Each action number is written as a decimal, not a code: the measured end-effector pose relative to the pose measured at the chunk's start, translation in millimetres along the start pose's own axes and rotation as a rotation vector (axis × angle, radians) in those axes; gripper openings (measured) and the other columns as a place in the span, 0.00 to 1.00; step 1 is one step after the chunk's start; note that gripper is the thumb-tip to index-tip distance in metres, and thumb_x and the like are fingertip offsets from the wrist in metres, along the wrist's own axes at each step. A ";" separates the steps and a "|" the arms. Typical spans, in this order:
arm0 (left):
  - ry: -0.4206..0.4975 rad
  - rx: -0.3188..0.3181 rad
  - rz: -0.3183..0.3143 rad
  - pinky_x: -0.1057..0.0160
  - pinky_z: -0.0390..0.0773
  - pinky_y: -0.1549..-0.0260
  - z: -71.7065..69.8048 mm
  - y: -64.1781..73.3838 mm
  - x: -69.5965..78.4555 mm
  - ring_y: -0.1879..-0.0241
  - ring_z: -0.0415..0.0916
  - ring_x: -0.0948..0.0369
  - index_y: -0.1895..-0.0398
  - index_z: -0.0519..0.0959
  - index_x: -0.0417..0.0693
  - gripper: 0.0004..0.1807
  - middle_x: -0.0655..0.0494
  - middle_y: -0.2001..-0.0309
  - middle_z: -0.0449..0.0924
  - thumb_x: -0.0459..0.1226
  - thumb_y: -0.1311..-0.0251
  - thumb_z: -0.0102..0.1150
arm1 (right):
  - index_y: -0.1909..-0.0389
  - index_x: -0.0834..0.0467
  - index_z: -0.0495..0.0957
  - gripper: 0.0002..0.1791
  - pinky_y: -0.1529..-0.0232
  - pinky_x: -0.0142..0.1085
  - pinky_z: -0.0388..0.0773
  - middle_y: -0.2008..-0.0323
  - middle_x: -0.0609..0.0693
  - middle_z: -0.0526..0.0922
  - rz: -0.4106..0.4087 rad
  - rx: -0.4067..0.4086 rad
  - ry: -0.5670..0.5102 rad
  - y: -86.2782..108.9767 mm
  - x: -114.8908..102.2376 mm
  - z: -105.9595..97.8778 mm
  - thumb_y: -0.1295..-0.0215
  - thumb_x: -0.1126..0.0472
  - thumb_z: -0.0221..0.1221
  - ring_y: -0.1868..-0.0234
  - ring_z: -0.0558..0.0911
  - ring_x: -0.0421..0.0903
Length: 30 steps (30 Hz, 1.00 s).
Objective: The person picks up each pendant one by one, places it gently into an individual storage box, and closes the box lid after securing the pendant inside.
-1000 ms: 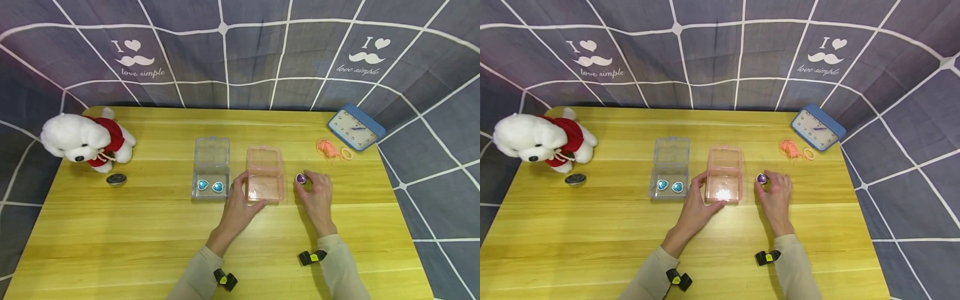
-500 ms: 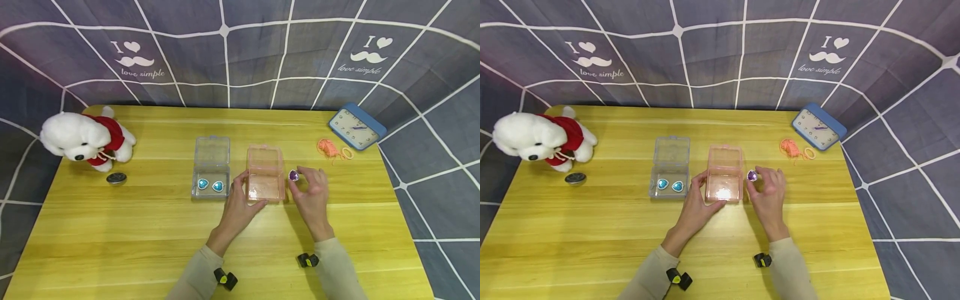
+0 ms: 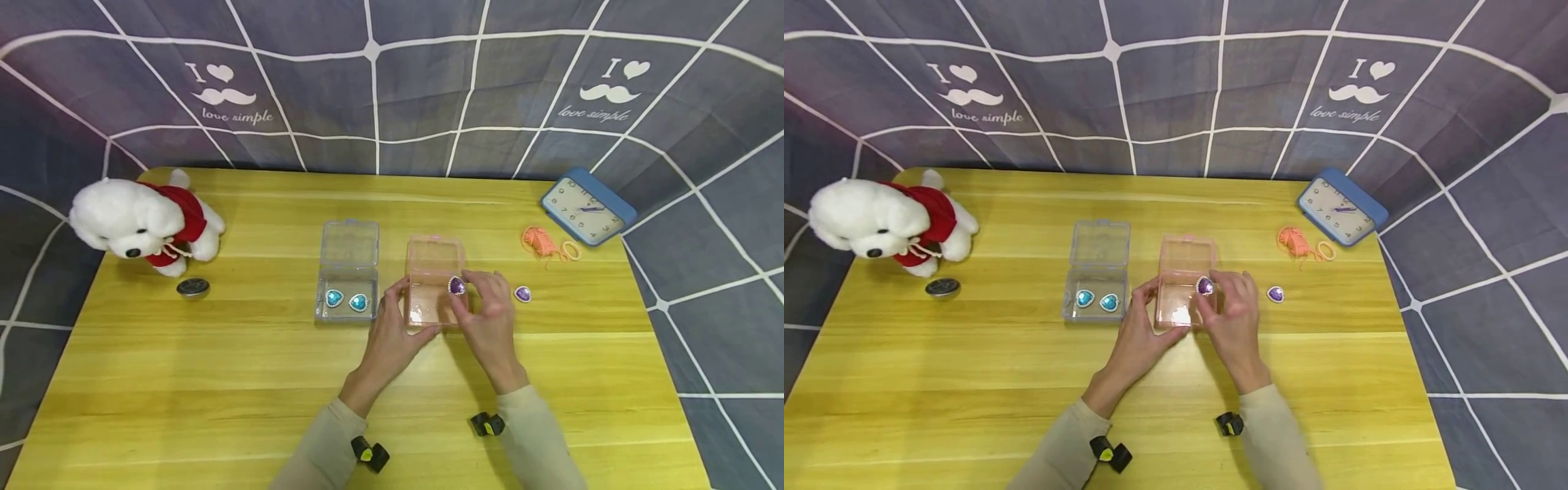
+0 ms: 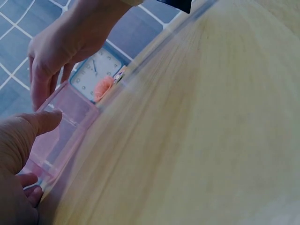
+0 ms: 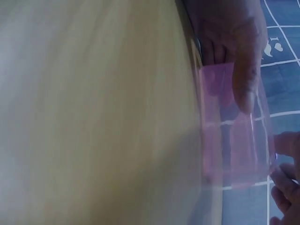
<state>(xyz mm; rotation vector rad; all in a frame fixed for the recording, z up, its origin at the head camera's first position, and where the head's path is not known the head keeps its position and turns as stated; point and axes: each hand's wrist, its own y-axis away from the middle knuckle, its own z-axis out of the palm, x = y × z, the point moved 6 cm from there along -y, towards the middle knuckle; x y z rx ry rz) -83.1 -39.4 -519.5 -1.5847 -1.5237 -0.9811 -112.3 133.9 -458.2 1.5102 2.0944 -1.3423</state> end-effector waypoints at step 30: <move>-0.052 0.008 -0.034 0.41 0.78 0.37 -1.5 -0.1 0.4 0.33 0.72 0.44 0.20 0.55 0.51 0.56 0.43 0.29 0.71 0.42 0.48 0.83 | 0.49 0.71 0.84 0.27 0.40 0.53 0.82 0.52 0.63 0.88 0.028 -0.165 0.000 2.9 -25.4 37.4 0.51 0.69 0.81 0.45 0.82 0.61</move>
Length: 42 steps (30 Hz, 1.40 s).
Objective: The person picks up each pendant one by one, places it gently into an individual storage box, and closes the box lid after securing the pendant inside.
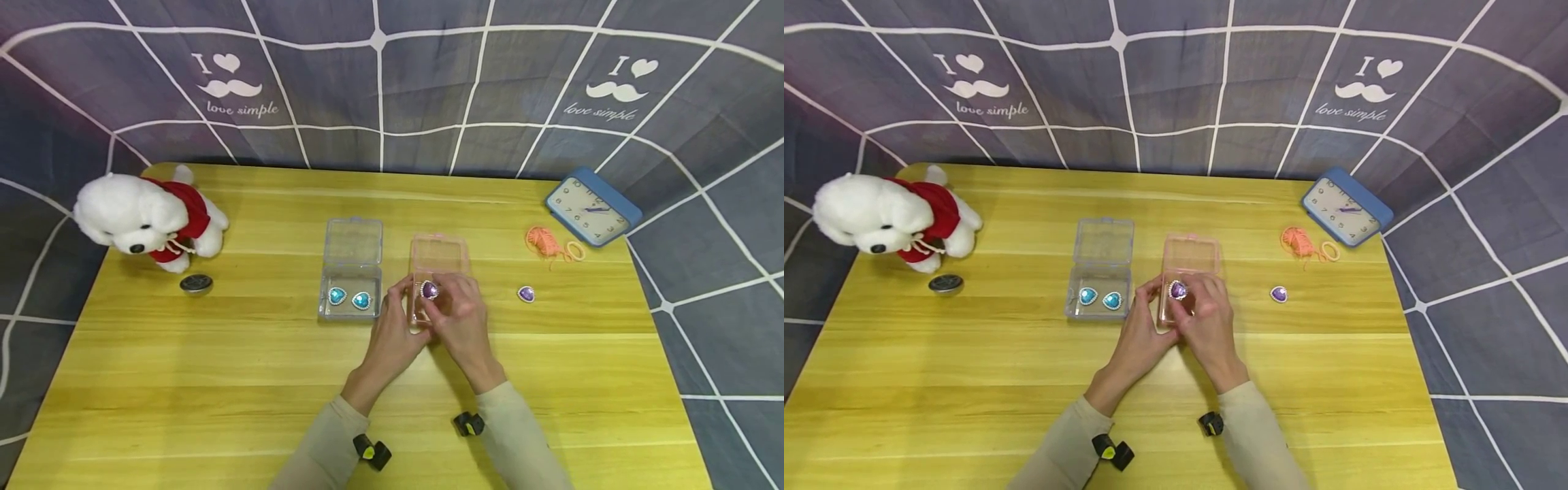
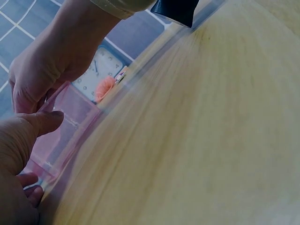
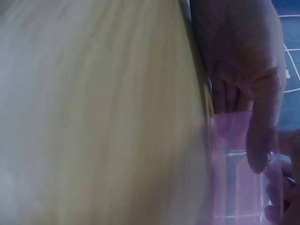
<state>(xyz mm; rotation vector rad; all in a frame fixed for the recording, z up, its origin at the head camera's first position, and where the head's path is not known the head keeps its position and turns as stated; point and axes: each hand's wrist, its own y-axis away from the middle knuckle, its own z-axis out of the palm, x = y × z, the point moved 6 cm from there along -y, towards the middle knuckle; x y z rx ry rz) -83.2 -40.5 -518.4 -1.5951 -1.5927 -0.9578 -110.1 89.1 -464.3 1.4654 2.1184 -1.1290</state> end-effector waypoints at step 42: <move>-0.025 -0.006 0.048 0.40 0.77 0.35 1.6 -1.8 1.1 0.30 0.70 0.44 0.20 0.53 0.49 0.56 0.40 0.27 0.69 0.41 0.46 0.81 | 0.51 0.67 0.87 0.22 0.39 0.56 0.77 0.53 0.61 0.90 0.030 -0.087 0.078 -2.2 4.5 6.3 0.47 0.64 0.80 0.43 0.80 0.61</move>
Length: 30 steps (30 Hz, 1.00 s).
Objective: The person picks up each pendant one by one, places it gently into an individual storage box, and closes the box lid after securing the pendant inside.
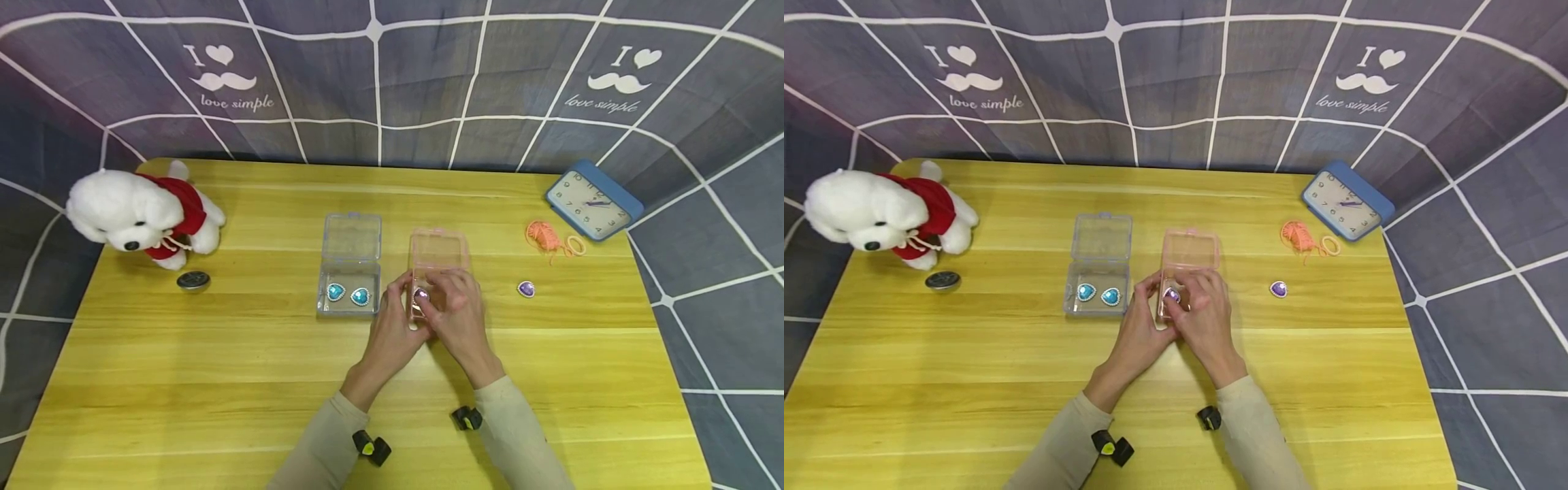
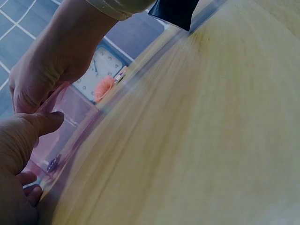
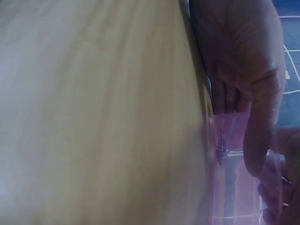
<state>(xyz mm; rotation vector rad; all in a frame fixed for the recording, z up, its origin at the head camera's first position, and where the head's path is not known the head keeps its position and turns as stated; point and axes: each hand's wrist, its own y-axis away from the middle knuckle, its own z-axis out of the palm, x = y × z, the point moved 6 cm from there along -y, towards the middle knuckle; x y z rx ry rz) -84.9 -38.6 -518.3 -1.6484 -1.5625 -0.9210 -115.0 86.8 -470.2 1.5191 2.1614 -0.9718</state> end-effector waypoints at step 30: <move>0.121 -0.051 -0.041 0.40 0.74 0.32 -5.4 -9.1 0.9 0.29 0.69 0.40 0.24 0.58 0.49 0.54 0.37 0.26 0.67 0.37 0.51 0.82 | 0.49 0.67 0.86 0.19 0.37 0.55 0.78 0.50 0.61 0.88 0.020 0.023 -0.101 0.7 2.5 -5.6 0.41 0.66 0.76 0.42 0.80 0.60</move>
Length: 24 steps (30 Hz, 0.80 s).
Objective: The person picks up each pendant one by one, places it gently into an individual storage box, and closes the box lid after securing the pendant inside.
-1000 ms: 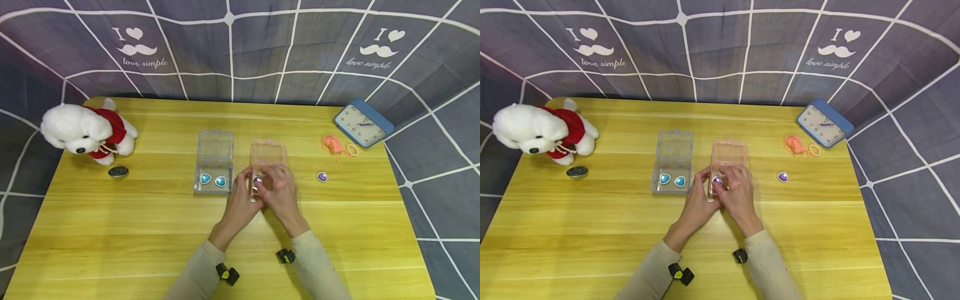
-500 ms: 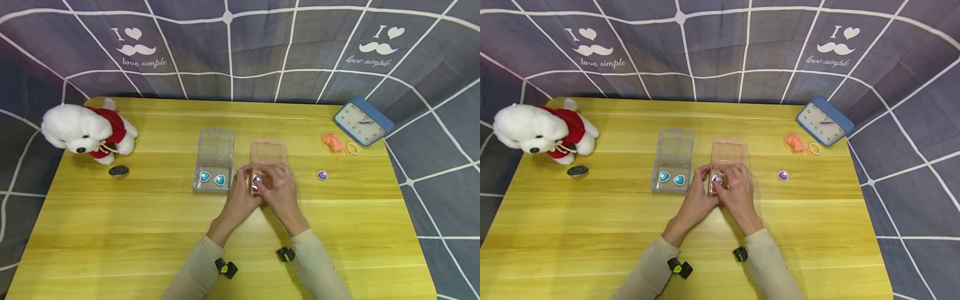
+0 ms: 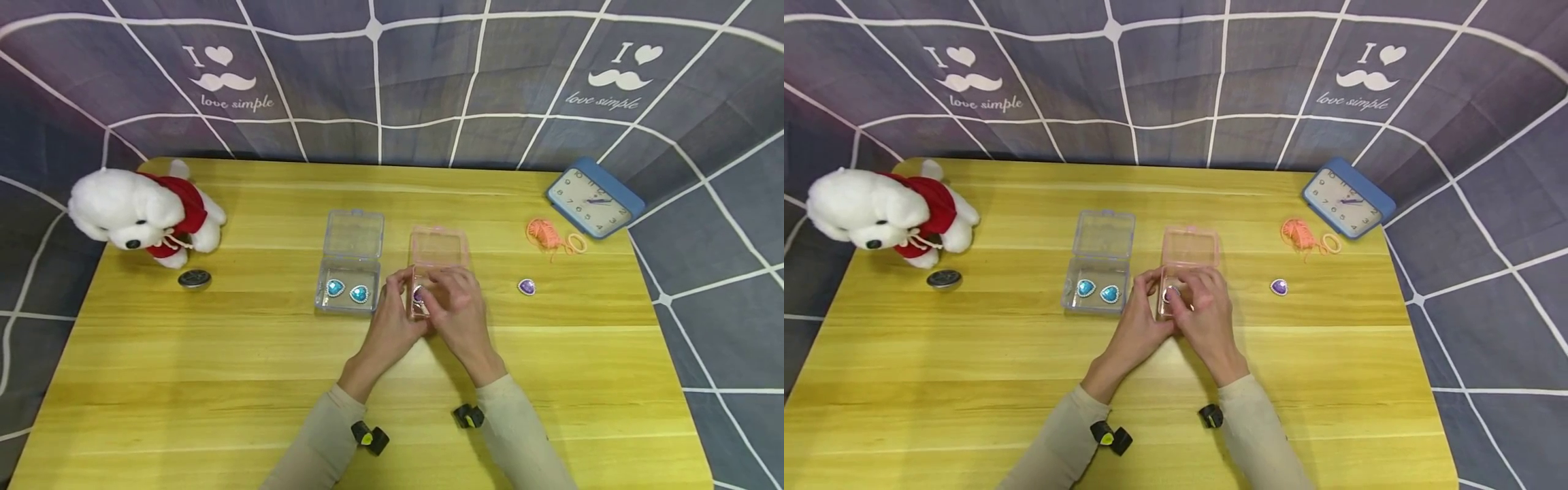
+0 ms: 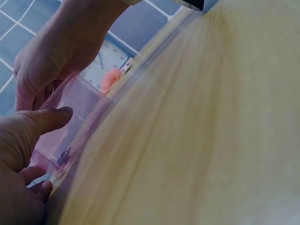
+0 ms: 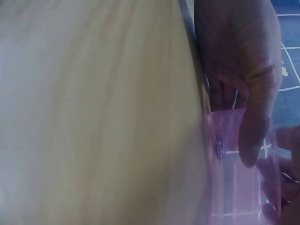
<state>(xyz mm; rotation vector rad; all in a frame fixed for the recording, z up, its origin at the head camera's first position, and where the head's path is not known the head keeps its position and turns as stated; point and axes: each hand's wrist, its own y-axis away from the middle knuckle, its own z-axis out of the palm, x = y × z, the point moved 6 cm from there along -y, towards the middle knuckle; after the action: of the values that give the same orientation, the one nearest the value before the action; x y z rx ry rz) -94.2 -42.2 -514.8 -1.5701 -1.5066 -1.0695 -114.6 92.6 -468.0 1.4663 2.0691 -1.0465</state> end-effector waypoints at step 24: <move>-0.017 -0.022 0.005 0.41 0.73 0.30 4.3 1.8 1.4 0.24 0.64 0.45 0.22 0.54 0.48 0.55 0.46 0.23 0.62 0.42 0.46 0.83 | 0.53 0.72 0.85 0.11 0.44 0.51 0.76 0.56 0.64 0.89 0.165 0.284 -0.093 20.2 75.6 -63.7 0.34 0.71 0.69 0.47 0.81 0.63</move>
<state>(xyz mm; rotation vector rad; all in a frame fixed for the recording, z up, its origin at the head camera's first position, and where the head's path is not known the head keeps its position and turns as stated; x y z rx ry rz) -92.1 -37.9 -515.2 -1.6009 -1.5061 -1.0766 -117.9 191.8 -485.7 1.6557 1.7557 -1.3551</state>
